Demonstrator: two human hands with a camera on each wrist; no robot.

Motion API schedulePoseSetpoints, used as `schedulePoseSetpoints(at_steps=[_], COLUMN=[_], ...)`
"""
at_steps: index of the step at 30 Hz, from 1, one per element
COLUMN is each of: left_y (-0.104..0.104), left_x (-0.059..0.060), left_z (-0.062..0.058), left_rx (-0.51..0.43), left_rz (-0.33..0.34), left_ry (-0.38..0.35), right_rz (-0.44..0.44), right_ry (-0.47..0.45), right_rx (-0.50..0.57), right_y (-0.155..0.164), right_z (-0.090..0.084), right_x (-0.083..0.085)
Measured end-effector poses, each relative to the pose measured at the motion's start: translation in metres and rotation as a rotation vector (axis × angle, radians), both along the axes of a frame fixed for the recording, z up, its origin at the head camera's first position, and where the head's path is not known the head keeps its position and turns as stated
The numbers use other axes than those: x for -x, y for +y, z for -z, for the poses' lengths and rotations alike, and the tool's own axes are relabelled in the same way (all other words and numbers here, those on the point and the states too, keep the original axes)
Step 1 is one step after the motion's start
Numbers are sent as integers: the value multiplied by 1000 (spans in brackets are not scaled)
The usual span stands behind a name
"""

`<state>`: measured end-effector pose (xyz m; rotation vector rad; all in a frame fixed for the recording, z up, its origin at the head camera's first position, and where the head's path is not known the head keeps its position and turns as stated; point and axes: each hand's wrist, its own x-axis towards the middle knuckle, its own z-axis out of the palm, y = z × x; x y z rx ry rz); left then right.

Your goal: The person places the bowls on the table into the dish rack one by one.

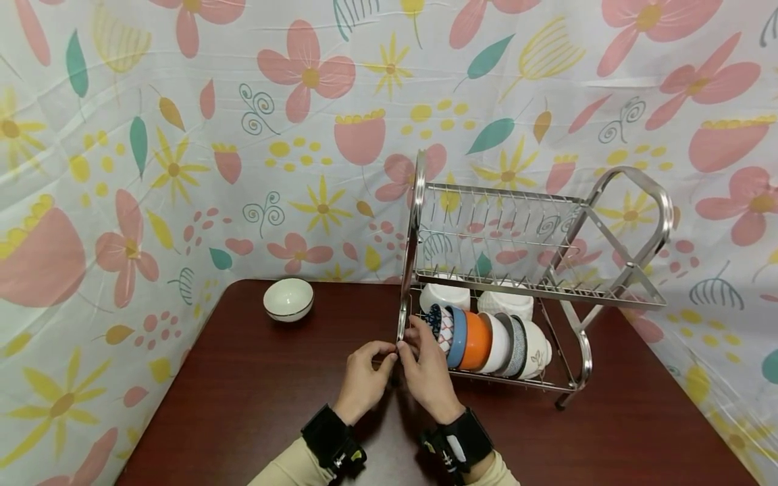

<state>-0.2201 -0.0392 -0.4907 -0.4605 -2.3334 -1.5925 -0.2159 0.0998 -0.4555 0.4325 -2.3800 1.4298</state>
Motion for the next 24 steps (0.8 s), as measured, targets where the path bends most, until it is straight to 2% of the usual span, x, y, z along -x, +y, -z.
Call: schedulePoseSetpoints(at_steps=[16, 20, 24], left_y=[-7, -17, -33], left_x=[-2, 4, 14], left_z=[-7, -13, -19], left_rx=[20, 11, -6], left_rz=[-12, -66, -168], left_ry=[24, 5, 4], right_rz=[43, 46, 43], right_ry=[49, 48, 45], right_rx=[20, 16, 21], right_y=[-7, -8, -9], right_z=[13, 14, 15], right_x=[6, 6, 7])
